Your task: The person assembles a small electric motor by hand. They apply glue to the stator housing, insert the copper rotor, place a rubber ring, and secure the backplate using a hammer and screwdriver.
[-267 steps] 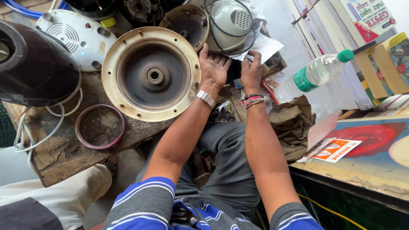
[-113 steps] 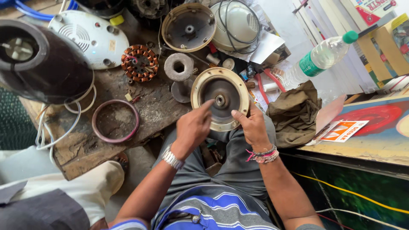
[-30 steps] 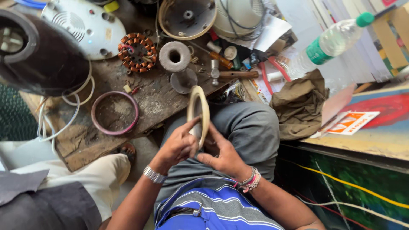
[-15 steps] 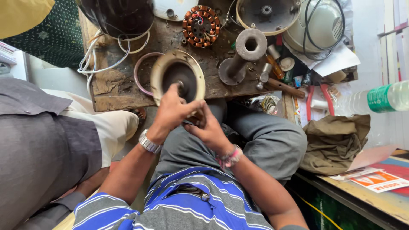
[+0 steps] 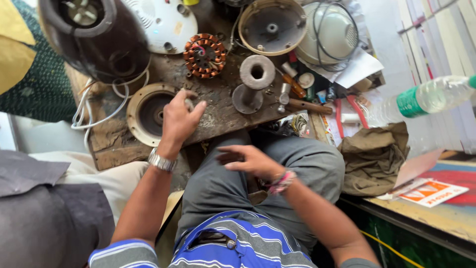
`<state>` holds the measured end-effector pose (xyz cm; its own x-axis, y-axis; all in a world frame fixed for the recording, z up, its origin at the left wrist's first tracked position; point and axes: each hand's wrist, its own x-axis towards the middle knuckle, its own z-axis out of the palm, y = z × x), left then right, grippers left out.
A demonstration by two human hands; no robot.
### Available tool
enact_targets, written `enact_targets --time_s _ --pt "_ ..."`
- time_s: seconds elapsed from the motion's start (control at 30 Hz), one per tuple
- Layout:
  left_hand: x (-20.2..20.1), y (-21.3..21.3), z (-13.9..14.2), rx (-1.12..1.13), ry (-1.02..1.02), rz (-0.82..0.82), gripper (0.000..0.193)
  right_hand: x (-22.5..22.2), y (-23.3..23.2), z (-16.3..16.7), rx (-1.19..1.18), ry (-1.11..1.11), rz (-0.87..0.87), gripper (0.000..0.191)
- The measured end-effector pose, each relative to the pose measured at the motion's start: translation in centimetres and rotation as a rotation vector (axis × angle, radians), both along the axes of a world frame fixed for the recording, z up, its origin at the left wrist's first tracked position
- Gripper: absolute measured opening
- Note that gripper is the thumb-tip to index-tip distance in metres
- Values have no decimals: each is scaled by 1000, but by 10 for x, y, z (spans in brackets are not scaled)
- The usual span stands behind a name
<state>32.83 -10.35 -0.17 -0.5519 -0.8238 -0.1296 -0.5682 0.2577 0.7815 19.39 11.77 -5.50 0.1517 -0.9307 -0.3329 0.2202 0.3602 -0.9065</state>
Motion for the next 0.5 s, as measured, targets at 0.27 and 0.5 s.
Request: enact_targets --time_s 0.27,0.5 --pt "-159 -52 -2 752 434 -34 34 -94 48 2 1 894 -322 47" --pt "-222 -54 -17 539 454 -19 38 -61 38 -7 -83 1277 -228 26"
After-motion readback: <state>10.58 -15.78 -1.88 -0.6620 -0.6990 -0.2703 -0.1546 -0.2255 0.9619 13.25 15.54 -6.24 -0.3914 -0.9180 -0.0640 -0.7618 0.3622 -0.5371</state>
